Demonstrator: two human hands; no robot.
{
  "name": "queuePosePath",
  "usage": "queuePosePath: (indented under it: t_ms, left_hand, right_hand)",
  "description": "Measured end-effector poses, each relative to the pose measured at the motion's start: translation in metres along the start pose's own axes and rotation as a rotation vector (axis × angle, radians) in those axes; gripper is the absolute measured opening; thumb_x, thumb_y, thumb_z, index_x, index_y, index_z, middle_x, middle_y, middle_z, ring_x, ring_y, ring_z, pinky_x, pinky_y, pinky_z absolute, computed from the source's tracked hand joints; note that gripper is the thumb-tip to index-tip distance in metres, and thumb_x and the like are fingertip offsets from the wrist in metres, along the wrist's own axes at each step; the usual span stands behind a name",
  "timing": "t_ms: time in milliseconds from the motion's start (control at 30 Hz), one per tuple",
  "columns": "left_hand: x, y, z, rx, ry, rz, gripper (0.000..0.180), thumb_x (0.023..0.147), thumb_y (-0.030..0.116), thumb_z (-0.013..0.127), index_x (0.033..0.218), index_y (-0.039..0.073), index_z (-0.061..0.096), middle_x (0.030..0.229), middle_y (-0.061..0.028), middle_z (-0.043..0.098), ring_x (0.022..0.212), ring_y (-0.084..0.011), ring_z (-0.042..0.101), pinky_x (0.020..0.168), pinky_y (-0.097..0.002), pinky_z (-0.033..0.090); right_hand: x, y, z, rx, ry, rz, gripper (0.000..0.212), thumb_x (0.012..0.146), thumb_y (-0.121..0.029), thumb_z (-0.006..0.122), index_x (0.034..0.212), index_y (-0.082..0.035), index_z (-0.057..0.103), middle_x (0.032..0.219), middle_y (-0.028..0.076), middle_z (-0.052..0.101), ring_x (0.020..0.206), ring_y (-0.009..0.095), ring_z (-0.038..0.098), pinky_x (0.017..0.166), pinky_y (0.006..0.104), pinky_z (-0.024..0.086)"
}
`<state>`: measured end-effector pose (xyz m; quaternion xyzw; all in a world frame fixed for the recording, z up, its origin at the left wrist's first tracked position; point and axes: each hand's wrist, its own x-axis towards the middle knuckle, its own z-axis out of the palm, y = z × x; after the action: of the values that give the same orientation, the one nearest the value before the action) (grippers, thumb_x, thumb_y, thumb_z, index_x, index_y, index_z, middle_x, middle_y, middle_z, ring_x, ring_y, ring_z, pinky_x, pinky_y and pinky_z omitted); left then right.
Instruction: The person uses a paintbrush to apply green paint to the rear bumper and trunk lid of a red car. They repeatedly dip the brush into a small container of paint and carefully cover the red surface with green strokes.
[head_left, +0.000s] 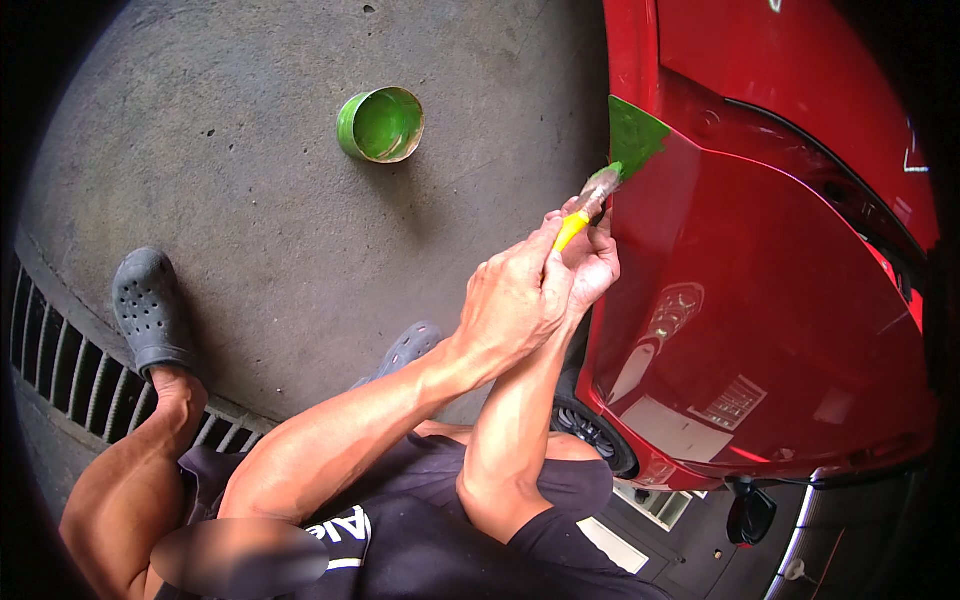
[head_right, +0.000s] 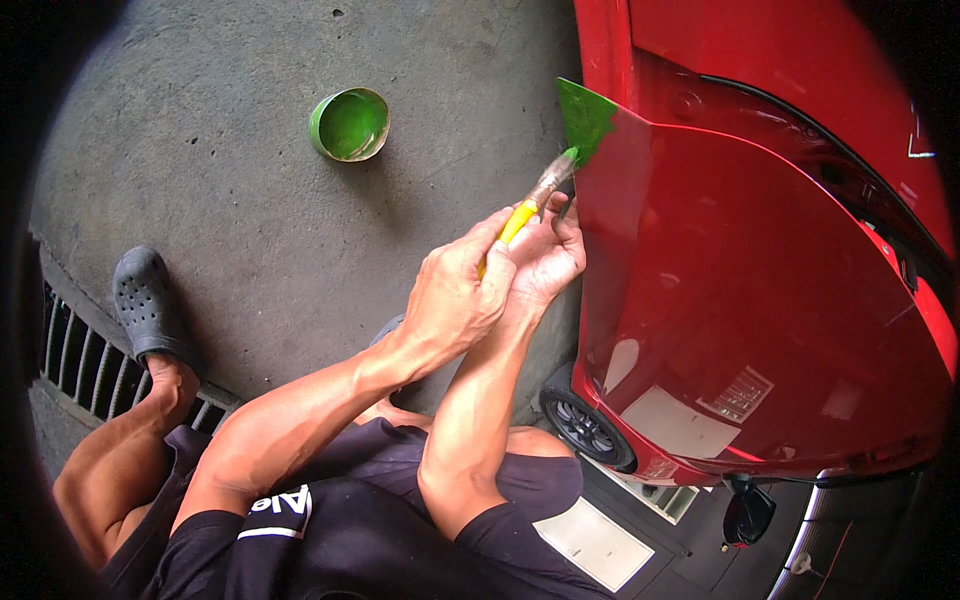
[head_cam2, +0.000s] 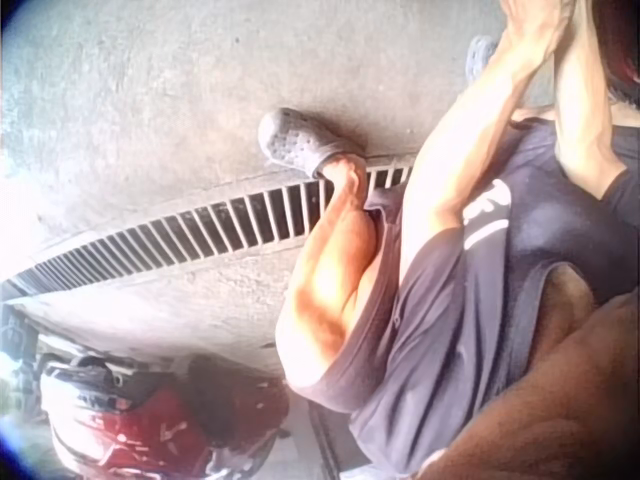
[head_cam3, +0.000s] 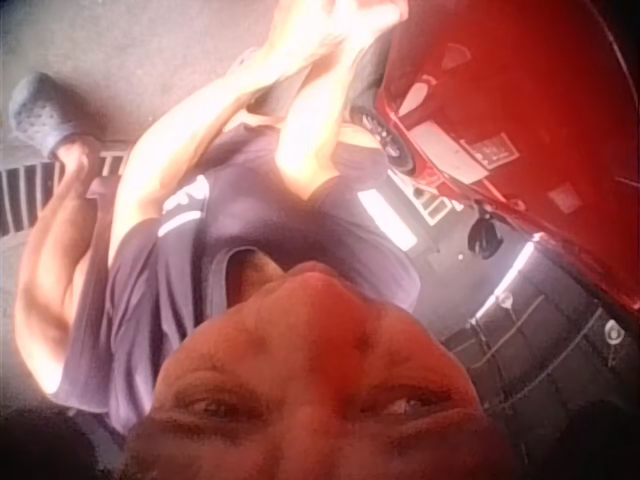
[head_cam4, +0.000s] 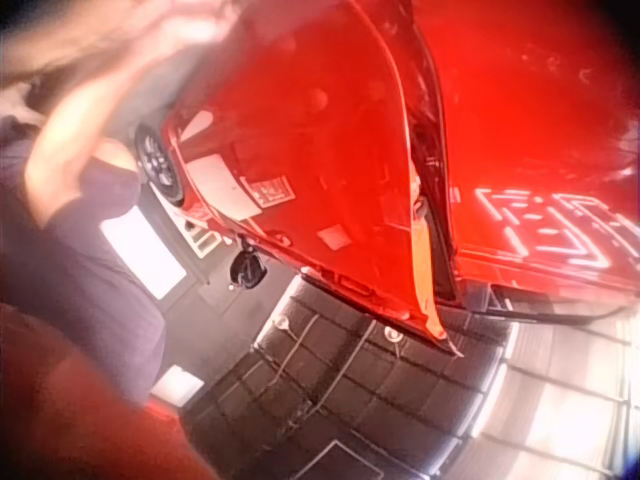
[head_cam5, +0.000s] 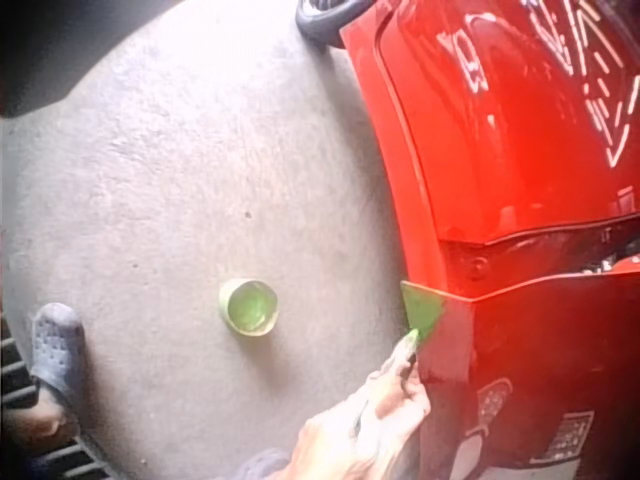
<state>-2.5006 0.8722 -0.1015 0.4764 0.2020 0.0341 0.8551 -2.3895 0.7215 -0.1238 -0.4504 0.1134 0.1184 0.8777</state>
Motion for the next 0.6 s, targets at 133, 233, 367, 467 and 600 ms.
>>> queuePosePath:
  t_ms: [133, 233, 367, 467, 600]
  left_hand:
    - [-0.002, -0.012, 0.002, 0.149, 0.033, 0.072, 0.046, 0.102, 0.015, 0.056, 0.143, -0.006, 0.064, 0.13, -0.0324, 0.071, 0.118, -0.0477, 0.072, 0.102, -0.0491, 0.058]
    - [-0.004, -0.014, 0.007, 0.172, 0.076, 0.1, 0.047, 0.1, 0.015, 0.058, 0.142, -0.005, 0.065, 0.129, -0.0318, 0.071, 0.116, -0.0476, 0.072, 0.1, -0.0497, 0.059]
    - [-0.002, 0.002, -0.001, 0.191, -0.01, 0.027, 0.048, 0.099, 0.016, 0.059, 0.142, -0.005, 0.066, 0.13, -0.0308, 0.072, 0.116, -0.047, 0.072, 0.1, -0.0489, 0.059]
    - [-0.001, 0.002, -0.002, 0.257, -0.06, -0.025, 0.046, 0.1, 0.015, 0.06, 0.142, -0.004, 0.066, 0.129, -0.0298, 0.072, 0.116, -0.046, 0.073, 0.1, -0.0484, 0.059]
    - [-0.005, -0.012, 0.002, 0.165, 0.148, 0.145, 0.045, 0.101, 0.013, 0.061, 0.142, -0.004, 0.066, 0.129, -0.0291, 0.073, 0.116, -0.0445, 0.074, 0.1, -0.0477, 0.059]
  right_hand:
    - [0.005, 0.006, -0.002, -0.14, 0.018, -0.035, 0.037, 0.089, -0.005, 0.061, 0.125, -0.008, 0.071, 0.121, 0.006, 0.073, 0.111, 0.031, 0.072, 0.098, 0.0499, 0.06]
    - [0.001, 0.002, 0.009, -0.021, 0.034, -0.006, 0.037, 0.089, -0.005, 0.061, 0.125, -0.008, 0.071, 0.12, 0.007, 0.075, 0.109, 0.031, 0.073, 0.096, 0.0486, 0.061]
    - [0.001, 0.0, -0.001, -0.041, 0.015, 0.036, 0.033, 0.09, -0.006, 0.061, 0.122, -0.007, 0.071, 0.122, 0.01, 0.075, 0.113, 0.031, 0.072, 0.1, 0.0491, 0.059]
    - [0.006, -0.002, -0.006, -0.008, -0.002, 0.033, 0.027, 0.092, -0.008, 0.063, 0.117, -0.006, 0.071, 0.125, 0.014, 0.074, 0.119, 0.032, 0.069, 0.106, 0.05, 0.055]
    - [-0.001, 0.002, 0.009, 0.092, 0.053, 0.136, 0.022, 0.093, -0.009, 0.066, 0.114, -0.005, 0.072, 0.127, 0.018, 0.073, 0.124, 0.034, 0.066, 0.111, 0.0507, 0.052]
